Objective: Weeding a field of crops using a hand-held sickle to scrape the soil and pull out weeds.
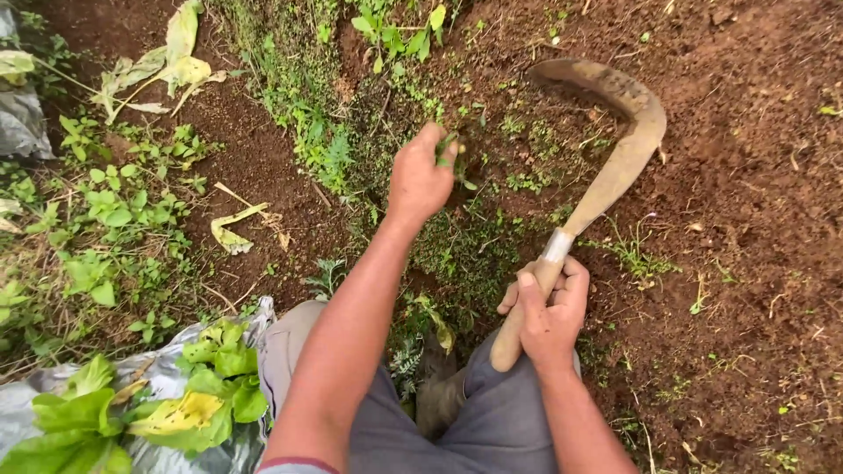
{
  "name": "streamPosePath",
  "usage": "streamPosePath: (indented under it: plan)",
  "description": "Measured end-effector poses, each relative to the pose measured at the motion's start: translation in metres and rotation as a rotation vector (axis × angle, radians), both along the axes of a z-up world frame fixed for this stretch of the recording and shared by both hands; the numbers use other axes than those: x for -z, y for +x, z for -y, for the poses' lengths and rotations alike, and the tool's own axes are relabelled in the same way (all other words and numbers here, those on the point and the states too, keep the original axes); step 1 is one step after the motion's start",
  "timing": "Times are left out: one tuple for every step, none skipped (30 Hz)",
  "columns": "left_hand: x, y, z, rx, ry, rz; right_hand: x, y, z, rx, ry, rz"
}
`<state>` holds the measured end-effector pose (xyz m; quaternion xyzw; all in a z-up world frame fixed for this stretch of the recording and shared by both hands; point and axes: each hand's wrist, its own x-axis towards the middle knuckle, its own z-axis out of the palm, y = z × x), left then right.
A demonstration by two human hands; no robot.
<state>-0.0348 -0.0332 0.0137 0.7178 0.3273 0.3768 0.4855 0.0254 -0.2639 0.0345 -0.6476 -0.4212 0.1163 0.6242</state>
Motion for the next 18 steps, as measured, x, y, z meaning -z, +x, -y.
streamPosePath:
  plan:
    - [0.005,-0.001,0.005,-0.002,0.001,-0.007,0.003,0.002,0.000,-0.002,0.001,-0.007]
    - [0.010,-0.003,0.010,0.061,-0.022,-0.054,0.006,0.003,0.001,-0.009,0.017,-0.024]
    - [0.015,-0.004,0.015,0.124,-0.045,-0.099,0.009,0.005,0.000,-0.018,0.033,-0.039]
    - [0.008,-0.005,0.022,0.120,-0.044,-0.103,0.008,0.002,-0.001,-0.022,0.034,-0.043]
    - [0.002,-0.003,0.029,0.147,0.024,-0.142,0.007,0.001,-0.001,-0.033,0.026,-0.033]
    - [-0.004,-0.001,0.037,0.175,0.091,-0.180,0.007,0.001,-0.001,-0.044,0.018,-0.023]
    - [0.012,0.009,0.036,0.173,0.082,-0.183,0.008,0.000,0.002,-0.047,0.009,-0.027]
    - [0.029,0.019,0.035,0.178,0.151,-0.209,0.010,-0.001,0.004,-0.060,0.011,-0.013]
    - [0.043,0.032,0.031,0.184,0.229,-0.232,0.011,0.001,0.003,-0.070,0.022,0.003]
    - [0.045,0.033,0.028,0.184,0.228,-0.232,0.010,0.003,0.002,-0.071,0.021,0.003]
    - [0.048,0.033,0.027,0.179,0.259,-0.234,0.010,0.002,0.003,-0.077,0.010,0.009]
    - [0.051,0.033,0.026,0.175,0.289,-0.236,0.011,0.002,0.004,-0.084,-0.001,0.015]
    - [0.052,0.029,0.023,0.179,0.287,-0.242,0.010,0.002,0.004,-0.081,-0.003,0.008]
    - [0.053,0.024,0.019,0.116,0.210,-0.282,0.009,0.002,0.003,-0.089,0.003,0.012]
    - [0.055,0.018,0.016,0.051,0.130,-0.324,0.008,0.002,0.002,-0.098,0.006,0.014]
    - [0.060,0.007,0.016,0.054,0.124,-0.332,0.007,0.000,0.003,-0.097,0.001,0.005]
    - [0.064,-0.004,0.014,0.011,0.088,-0.310,0.006,0.000,0.003,-0.099,-0.005,0.014]
    - [0.069,-0.015,0.012,-0.032,0.053,-0.288,0.005,0.000,0.002,-0.100,-0.011,0.022]
